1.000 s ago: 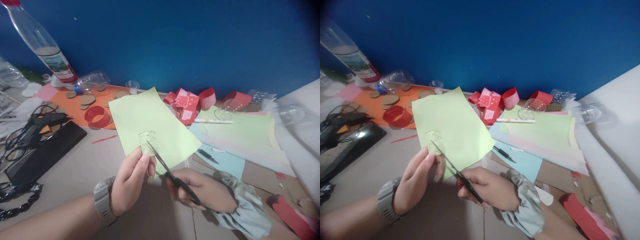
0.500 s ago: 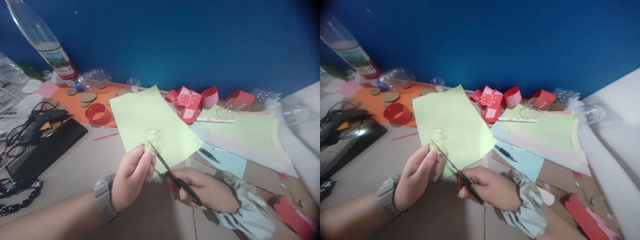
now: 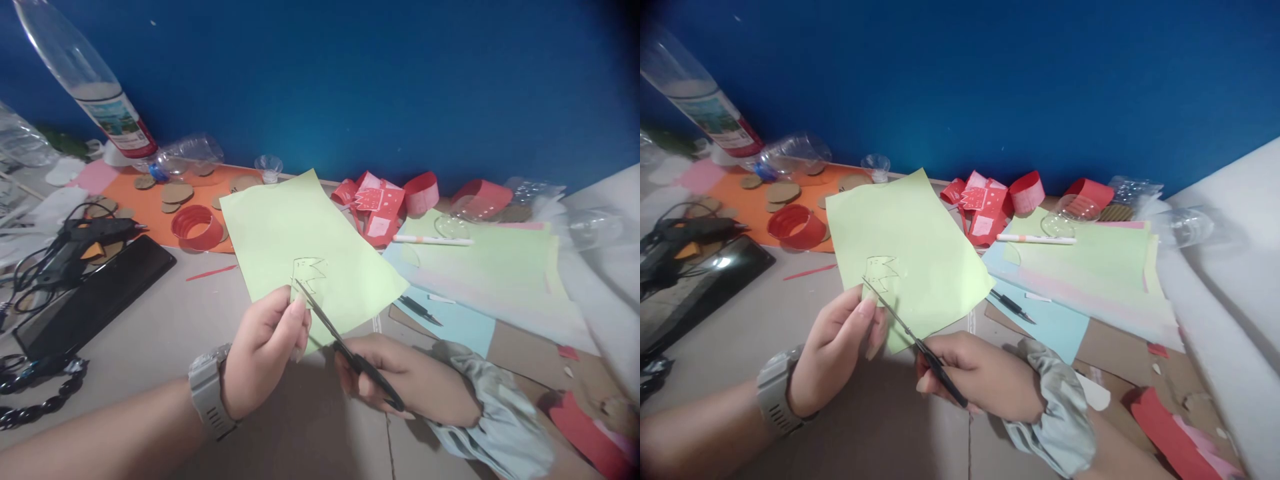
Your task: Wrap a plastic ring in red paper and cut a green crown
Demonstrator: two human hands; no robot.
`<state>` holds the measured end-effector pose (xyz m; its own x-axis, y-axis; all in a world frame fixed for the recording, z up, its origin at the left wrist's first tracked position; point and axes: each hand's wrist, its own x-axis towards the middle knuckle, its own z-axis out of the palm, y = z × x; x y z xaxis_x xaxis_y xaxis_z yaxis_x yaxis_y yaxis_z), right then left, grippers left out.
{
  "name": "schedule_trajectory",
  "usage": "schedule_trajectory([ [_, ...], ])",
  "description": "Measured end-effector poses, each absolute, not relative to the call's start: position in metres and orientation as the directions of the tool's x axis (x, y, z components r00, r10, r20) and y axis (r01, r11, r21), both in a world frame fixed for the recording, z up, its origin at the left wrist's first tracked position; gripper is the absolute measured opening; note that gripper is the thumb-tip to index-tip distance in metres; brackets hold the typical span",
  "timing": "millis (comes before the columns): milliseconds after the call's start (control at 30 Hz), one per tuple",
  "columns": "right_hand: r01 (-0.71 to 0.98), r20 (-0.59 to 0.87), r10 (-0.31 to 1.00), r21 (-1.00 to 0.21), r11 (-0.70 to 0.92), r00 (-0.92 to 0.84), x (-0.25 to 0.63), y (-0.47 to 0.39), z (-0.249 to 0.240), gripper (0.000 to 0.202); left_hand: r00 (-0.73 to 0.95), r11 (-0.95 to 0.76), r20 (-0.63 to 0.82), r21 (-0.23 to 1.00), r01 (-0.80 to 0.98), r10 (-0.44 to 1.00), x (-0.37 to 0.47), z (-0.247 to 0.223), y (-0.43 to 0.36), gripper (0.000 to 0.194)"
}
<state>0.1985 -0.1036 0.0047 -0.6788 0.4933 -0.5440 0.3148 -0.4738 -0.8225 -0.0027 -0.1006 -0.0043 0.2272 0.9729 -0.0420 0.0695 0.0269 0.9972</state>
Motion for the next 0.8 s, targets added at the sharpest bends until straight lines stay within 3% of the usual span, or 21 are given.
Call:
schedule_trajectory([
  [800, 0.322, -0.534, 0.478, -0.830, -0.456, -0.698, 0.2000, -0.1025, 0.0035, 0.041, 0.243, 0.085, -0.083, 0.996, 0.002, 0.966, -0.0007, -0.0048, -0.0997, 0.040],
])
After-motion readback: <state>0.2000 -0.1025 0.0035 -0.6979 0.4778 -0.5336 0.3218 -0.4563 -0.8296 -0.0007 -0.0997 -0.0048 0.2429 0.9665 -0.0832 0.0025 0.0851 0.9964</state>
